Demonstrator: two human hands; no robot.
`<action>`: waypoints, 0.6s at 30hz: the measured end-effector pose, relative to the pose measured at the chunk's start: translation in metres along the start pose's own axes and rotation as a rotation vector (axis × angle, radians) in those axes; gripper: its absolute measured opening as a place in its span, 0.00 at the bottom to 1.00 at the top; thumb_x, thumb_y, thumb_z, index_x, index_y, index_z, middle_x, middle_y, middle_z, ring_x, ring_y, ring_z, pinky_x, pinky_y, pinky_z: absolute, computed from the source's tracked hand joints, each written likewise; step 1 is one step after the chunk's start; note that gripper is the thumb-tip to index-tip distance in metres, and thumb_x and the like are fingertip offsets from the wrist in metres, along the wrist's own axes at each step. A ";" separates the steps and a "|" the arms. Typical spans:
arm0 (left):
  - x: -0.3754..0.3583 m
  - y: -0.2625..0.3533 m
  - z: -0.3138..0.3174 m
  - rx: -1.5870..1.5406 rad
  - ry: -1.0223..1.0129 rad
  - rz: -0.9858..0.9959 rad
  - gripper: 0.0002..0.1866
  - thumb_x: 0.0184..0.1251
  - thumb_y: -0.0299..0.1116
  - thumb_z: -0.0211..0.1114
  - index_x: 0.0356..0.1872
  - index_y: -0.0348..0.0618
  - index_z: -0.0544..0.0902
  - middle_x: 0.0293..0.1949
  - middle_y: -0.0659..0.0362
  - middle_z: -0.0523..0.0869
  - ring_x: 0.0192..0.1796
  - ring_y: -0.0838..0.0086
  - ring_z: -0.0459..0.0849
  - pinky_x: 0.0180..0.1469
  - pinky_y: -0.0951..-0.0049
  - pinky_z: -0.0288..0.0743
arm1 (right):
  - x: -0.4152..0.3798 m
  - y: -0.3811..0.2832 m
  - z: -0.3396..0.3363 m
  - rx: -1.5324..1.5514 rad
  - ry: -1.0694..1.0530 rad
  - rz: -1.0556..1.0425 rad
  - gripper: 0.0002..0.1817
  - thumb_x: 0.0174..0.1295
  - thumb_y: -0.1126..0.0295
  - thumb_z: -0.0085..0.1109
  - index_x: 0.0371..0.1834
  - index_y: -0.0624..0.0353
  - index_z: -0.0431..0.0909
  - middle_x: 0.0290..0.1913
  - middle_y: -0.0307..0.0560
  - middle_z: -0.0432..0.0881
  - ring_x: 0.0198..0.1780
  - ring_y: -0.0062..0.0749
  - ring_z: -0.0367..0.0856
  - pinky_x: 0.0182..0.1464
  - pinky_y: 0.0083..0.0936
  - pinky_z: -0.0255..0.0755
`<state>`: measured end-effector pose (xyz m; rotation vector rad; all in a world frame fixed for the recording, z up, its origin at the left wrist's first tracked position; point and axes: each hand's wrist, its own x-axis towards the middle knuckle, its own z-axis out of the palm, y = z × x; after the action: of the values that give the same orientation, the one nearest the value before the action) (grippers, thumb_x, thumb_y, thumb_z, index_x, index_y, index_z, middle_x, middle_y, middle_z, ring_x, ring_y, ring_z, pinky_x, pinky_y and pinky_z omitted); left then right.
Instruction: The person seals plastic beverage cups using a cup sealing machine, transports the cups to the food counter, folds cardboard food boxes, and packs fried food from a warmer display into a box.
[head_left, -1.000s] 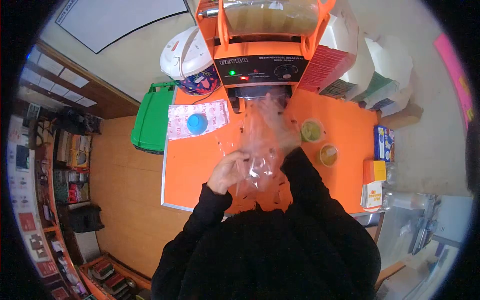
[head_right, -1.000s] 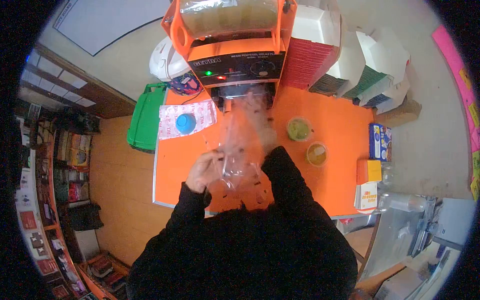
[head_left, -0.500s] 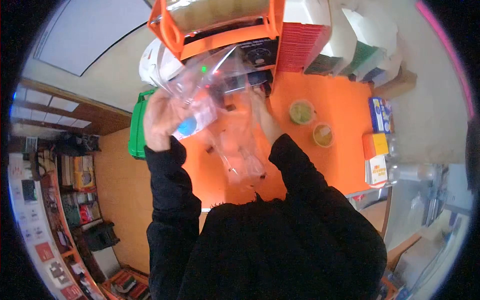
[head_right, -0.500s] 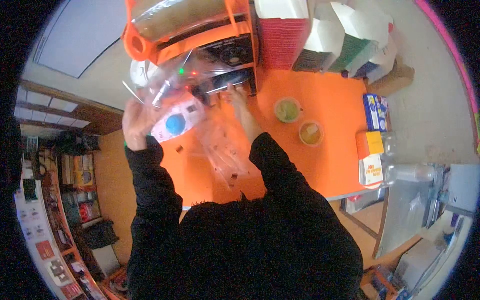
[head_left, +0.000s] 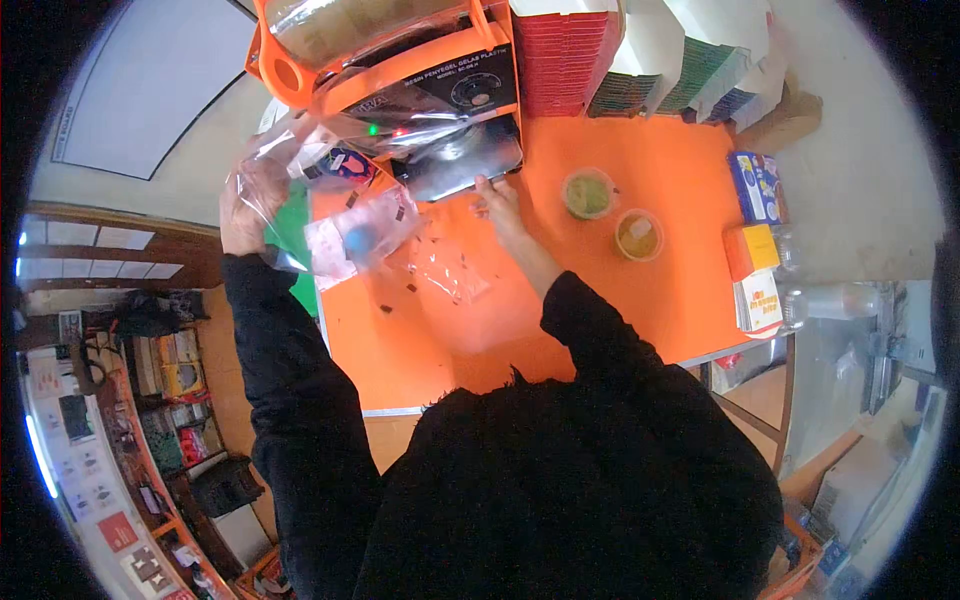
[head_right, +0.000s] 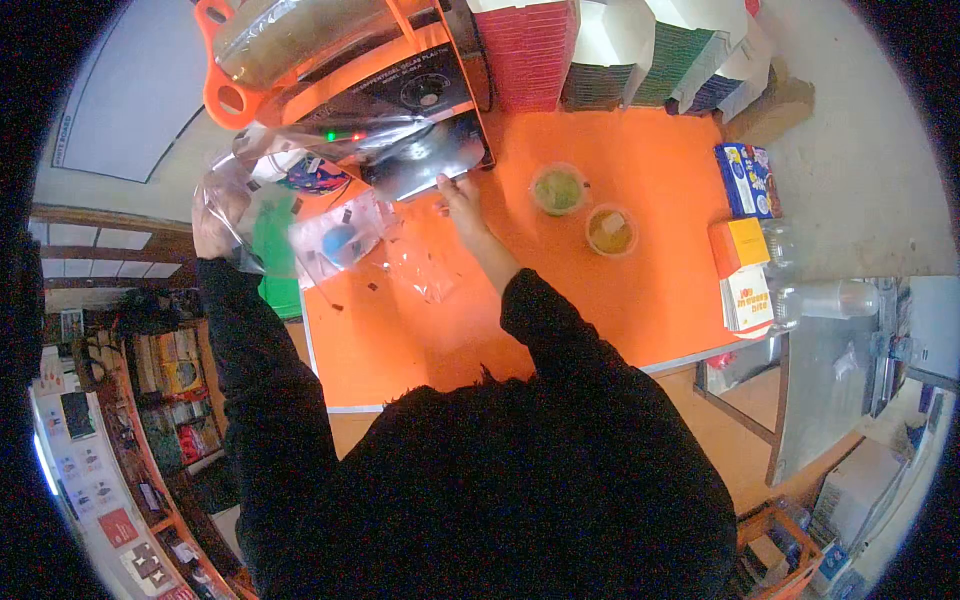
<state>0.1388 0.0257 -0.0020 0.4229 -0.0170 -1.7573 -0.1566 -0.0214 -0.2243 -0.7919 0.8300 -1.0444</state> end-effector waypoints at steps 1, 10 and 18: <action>0.002 0.005 -0.005 -0.010 0.029 0.003 0.11 0.62 0.33 0.48 0.33 0.33 0.70 0.19 0.58 0.74 0.21 0.74 0.76 0.23 0.75 0.76 | -0.008 0.002 -0.003 -0.004 0.012 0.025 0.16 0.57 0.54 0.52 0.37 0.55 0.70 0.30 0.36 0.74 0.23 0.18 0.73 0.25 0.16 0.66; -0.004 -0.002 0.019 0.137 0.129 -0.027 0.15 0.61 0.34 0.50 0.39 0.29 0.71 0.23 0.52 0.77 0.16 0.73 0.75 0.14 0.78 0.73 | -0.089 -0.001 -0.023 0.032 0.012 0.115 0.17 0.59 0.55 0.49 0.41 0.57 0.68 0.31 0.36 0.72 0.21 0.18 0.70 0.26 0.17 0.64; -0.014 0.000 0.023 0.831 0.264 0.252 0.20 0.57 0.32 0.54 0.49 0.31 0.69 0.29 0.60 0.79 0.25 0.83 0.77 0.30 0.85 0.73 | -0.120 0.006 -0.037 0.081 -0.029 0.193 0.20 0.59 0.53 0.49 0.46 0.56 0.65 0.32 0.35 0.70 0.20 0.19 0.69 0.26 0.19 0.65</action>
<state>0.1342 0.0341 0.0235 1.1940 -0.6015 -1.3696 -0.2192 0.0872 -0.2230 -0.6439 0.8173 -0.8868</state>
